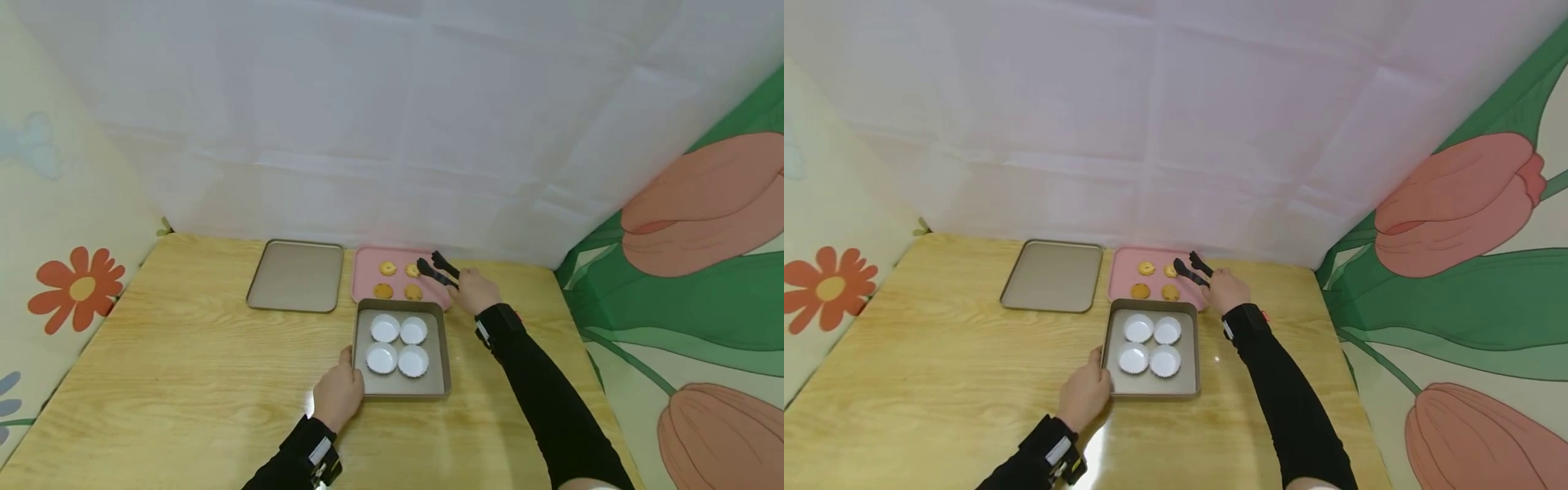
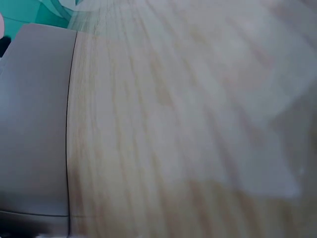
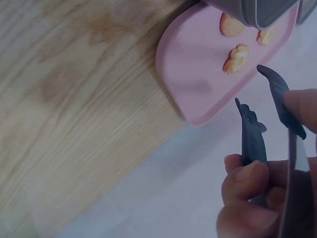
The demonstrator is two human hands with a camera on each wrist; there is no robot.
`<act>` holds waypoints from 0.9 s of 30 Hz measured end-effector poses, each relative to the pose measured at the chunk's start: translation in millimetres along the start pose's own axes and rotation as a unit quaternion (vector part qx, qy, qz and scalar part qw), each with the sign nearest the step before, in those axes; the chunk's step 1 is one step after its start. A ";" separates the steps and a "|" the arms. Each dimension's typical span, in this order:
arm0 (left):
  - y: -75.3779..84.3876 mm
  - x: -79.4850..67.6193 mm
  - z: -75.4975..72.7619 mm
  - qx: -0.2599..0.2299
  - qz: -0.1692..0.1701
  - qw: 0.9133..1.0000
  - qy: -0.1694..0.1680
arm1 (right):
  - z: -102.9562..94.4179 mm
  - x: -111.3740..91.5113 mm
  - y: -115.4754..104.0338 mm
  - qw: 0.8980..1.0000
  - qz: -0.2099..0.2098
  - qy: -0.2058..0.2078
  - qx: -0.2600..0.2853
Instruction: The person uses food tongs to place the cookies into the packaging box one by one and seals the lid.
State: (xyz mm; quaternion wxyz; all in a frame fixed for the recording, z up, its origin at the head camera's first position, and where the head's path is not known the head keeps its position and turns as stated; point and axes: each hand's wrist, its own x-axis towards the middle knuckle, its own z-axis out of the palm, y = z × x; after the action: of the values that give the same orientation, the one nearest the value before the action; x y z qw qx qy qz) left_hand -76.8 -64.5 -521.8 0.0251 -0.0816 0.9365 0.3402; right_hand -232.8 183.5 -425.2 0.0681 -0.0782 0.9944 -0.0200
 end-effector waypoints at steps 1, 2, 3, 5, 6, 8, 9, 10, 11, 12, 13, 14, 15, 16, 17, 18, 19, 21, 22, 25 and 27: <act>0.1 -0.2 0.0 0.001 0.000 1.000 0.001 | 0.4 3.8 -3.4 1.000 -0.002 -0.005 -0.005; 0.5 -0.6 -0.1 0.002 0.001 1.000 0.003 | 0.8 7.3 -6.6 1.000 -0.003 -0.009 -0.008; 0.8 -1.0 -0.3 0.002 0.001 1.000 0.004 | 1.2 10.3 -9.4 1.000 -0.007 -0.011 -0.010; 1.0 -1.5 -0.2 0.002 0.000 1.000 0.006 | 1.6 14.8 -14.9 1.000 -0.013 -0.019 -0.021; 0.8 -1.4 -0.1 0.003 0.001 1.000 0.006 | 1.6 16.4 -17.8 0.999 -0.014 -0.024 -0.027; 0.6 -1.2 0.7 0.005 0.000 1.000 0.005 | 2.0 18.1 -22.6 0.999 -0.015 -0.032 -0.037; 0.4 -1.1 0.9 0.005 0.001 1.000 0.005 | 1.8 18.5 -25.1 0.998 -0.014 -0.035 -0.039; 0.4 -1.1 1.0 0.005 0.001 1.000 0.004 | 1.8 18.8 -27.4 0.998 -0.013 -0.037 -0.043; 0.3 -1.1 1.0 0.006 0.001 1.000 0.005 | 1.8 19.2 -29.6 0.998 -0.011 -0.039 -0.046; 0.3 -1.0 0.9 0.007 0.001 1.000 0.006 | 1.7 19.5 -31.7 0.998 -0.009 -0.039 -0.047; 0.4 -1.0 1.0 0.007 0.001 1.000 0.007 | 1.9 19.9 -33.0 0.998 -0.007 -0.038 -0.048; 0.6 -1.1 0.9 0.008 0.000 1.000 0.008 | 2.3 20.4 -34.2 0.998 -0.007 -0.038 -0.050; 0.7 -1.2 0.9 0.008 -0.001 1.000 0.009 | 2.9 21.2 -35.1 0.998 -0.007 -0.036 -0.052; 0.8 -1.1 0.7 0.008 0.000 1.000 0.010 | 3.8 22.2 -35.6 0.998 -0.008 -0.036 -0.056; 0.8 -0.8 0.6 0.009 0.000 1.000 0.012 | 4.7 23.3 -36.0 0.998 -0.008 -0.037 -0.059; 0.9 -0.8 0.4 0.010 0.000 1.000 0.012 | 5.6 24.7 -36.1 0.997 -0.008 -0.038 -0.061; 1.1 -1.0 0.2 0.009 0.000 1.000 0.012 | 6.6 26.3 -35.9 0.997 -0.007 -0.038 -0.062; 1.3 -1.1 0.1 0.009 0.001 1.000 0.012 | 8.3 29.4 -35.2 0.997 -0.002 -0.039 -0.065; 1.3 -1.0 0.0 0.009 0.002 1.000 0.012 | 8.7 30.8 -35.0 0.997 0.001 -0.042 -0.066; 1.3 -1.6 0.6 0.008 0.001 1.000 0.007 | 8.4 34.4 -34.5 0.997 0.008 -0.046 -0.067; 0.9 -1.8 1.0 0.010 -0.001 1.000 0.005 | 6.8 36.1 -35.0 0.997 0.005 -0.049 -0.067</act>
State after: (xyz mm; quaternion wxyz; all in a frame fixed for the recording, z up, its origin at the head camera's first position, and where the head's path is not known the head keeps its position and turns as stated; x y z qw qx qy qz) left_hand -75.2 -62.9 -521.8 0.0215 -0.0835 0.9400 0.3302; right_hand -261.8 143.1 -434.9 0.1109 -0.0788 0.9894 0.0512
